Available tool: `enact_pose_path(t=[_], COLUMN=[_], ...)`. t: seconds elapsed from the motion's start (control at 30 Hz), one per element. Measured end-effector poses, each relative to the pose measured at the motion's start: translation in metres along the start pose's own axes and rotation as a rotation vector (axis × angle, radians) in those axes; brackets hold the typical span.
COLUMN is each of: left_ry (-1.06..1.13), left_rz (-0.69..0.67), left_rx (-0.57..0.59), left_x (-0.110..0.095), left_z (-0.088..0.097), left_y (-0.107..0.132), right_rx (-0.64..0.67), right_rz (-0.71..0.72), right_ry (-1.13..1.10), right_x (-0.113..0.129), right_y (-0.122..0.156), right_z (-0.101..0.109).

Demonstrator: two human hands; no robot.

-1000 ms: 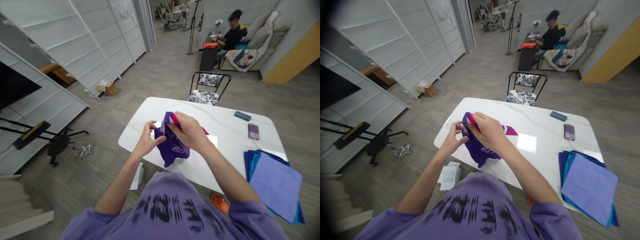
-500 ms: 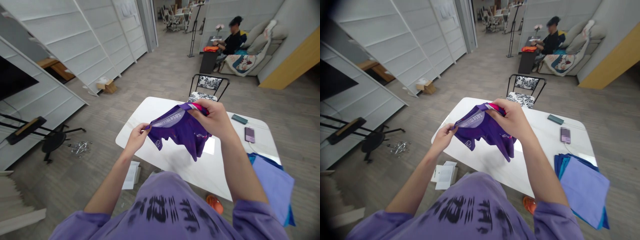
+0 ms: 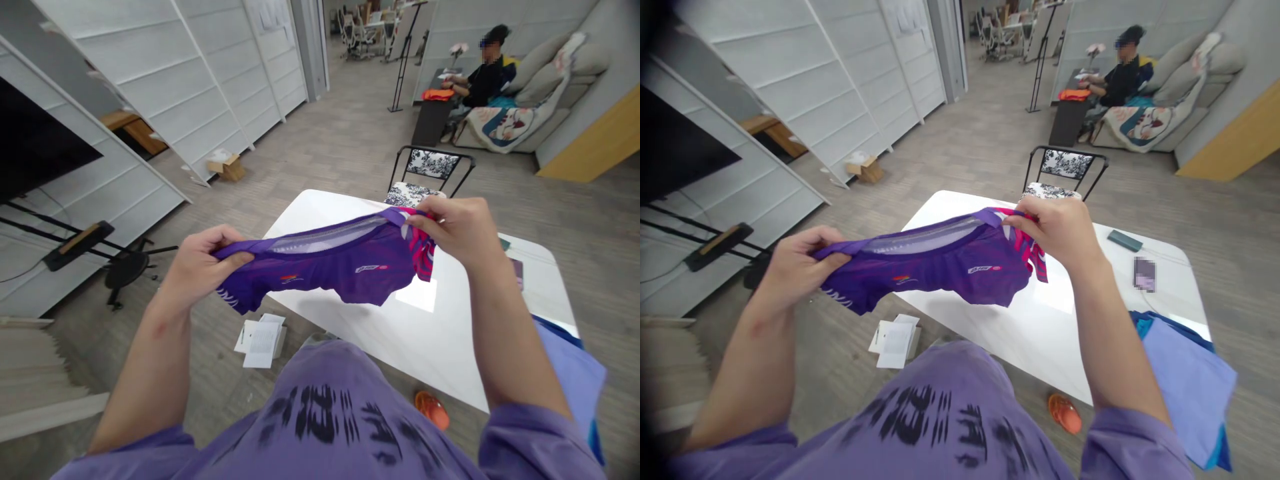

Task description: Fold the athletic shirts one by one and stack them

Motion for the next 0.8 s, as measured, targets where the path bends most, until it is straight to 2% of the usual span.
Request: enact_pose_path(t=[0.1, 0.17, 0.23, 0.33, 0.4, 0.47, 0.53, 0.63, 0.73, 0.8], left_ry=[-0.079, -0.118, -0.156, -0.158, -0.149, -0.163, -0.21, -0.322, -0.397, -0.395], left_rz=[0.002, 0.069, 0.188, 0.378, 0.422, 0.391, 0.306, 0.153, 0.046, -0.007], left_rx=[0.092, 0.081, -0.044, -0.353, -0.515, -0.619, -0.681, -0.674, -0.541, -0.434], left_x=[0.015, 0.029, 0.042, 0.051, 0.054, 0.061, 0.079, 0.131, 0.205, 0.255], left_z=[0.024, 0.03, 0.031, 0.027, 0.024, 0.025, 0.032, 0.044, 0.041, 0.023], left_y=[0.027, 0.046, 0.065, 0.085, 0.087, 0.075, 0.049, -0.017, -0.111, -0.184], right_rx=[-0.064, -0.119, -0.172, -0.202, -0.186, -0.154, -0.14, -0.145, -0.111, -0.065], right_rz=[0.027, 0.009, -0.049, -0.172, -0.244, -0.292, -0.314, -0.307, -0.318, -0.363], right_ry=[-0.009, -0.057, -0.113, -0.182, -0.218, -0.225, -0.191, -0.102, -0.012, 0.048], right_x=[0.013, 0.026, 0.042, 0.064, 0.076, 0.081, 0.077, 0.047, -0.016, -0.075], right_y=[0.025, 0.041, 0.055, 0.071, 0.074, 0.067, 0.047, -0.007, -0.077, -0.125], right_z=[-0.017, -0.033, -0.051, -0.077, -0.092, -0.102, -0.109, -0.123, -0.152, -0.18])
Point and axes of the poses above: each hand's wrist, its own y-axis away from the middle knuckle, its own z-axis out of the back of the hand, x = y × z, the point moved 2 cm from there along -y, towards the middle knuckle, and after that the axes turned 15 degrees about -y, right-handed, at the moved point
